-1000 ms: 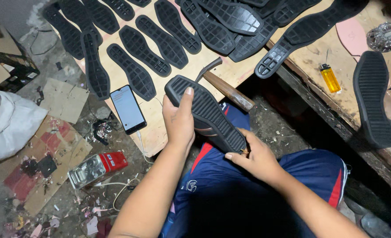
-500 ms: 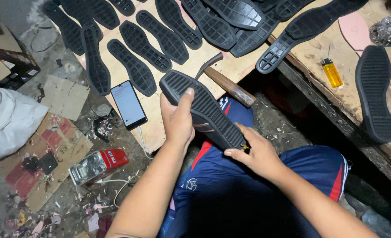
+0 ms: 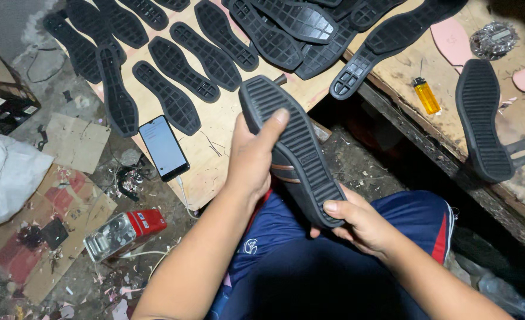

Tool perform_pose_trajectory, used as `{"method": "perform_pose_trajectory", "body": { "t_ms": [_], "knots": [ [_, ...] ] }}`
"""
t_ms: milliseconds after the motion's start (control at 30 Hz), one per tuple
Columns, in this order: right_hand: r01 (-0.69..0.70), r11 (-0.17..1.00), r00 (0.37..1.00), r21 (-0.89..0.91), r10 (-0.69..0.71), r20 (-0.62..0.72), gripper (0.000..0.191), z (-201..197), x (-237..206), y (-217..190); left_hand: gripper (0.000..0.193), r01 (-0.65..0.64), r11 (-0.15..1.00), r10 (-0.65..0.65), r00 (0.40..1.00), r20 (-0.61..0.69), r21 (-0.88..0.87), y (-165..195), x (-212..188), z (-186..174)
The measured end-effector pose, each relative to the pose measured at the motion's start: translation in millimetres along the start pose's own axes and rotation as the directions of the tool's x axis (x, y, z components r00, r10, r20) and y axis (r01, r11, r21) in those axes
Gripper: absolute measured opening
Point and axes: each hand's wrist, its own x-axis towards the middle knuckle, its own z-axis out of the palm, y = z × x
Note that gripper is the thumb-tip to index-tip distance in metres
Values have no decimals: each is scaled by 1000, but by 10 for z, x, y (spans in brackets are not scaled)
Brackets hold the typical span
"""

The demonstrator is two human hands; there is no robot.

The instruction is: The person sits on the floor of a shoe workshop and trims the edge of a rubber sandal sole, using a small stick-like tool to shave excess material along the sole edge. They rotate the sandal repeatedly to reach different sections and place the finished sandal on the workbench.

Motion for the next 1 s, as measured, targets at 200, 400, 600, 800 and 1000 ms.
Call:
{"method": "perform_pose_trajectory", "body": {
  "t_ms": [200,400,600,800,1000],
  "knots": [
    [167,969,983,-183,-177,-41,68,30,-39,-186,56,42,997,-55,965,256,57,-145,-470,256],
    [496,523,791,-693,-602,112,91,5,-217,-397,49,155,981,-121,961,248,-121,-148,-424,269],
    [526,556,680,-644,-730,-76,80,203,-328,-320,44,291,924,-255,952,168,-247,-70,-395,322],
    [441,360,566,-822,-822,-57,78,278,-300,-346,45,294,918,-269,954,129,-265,-134,-439,339],
    [426,341,534,-838,-842,-71,69,352,-322,-396,48,272,931,-243,960,140,-245,-173,-448,351]
  ]
}}
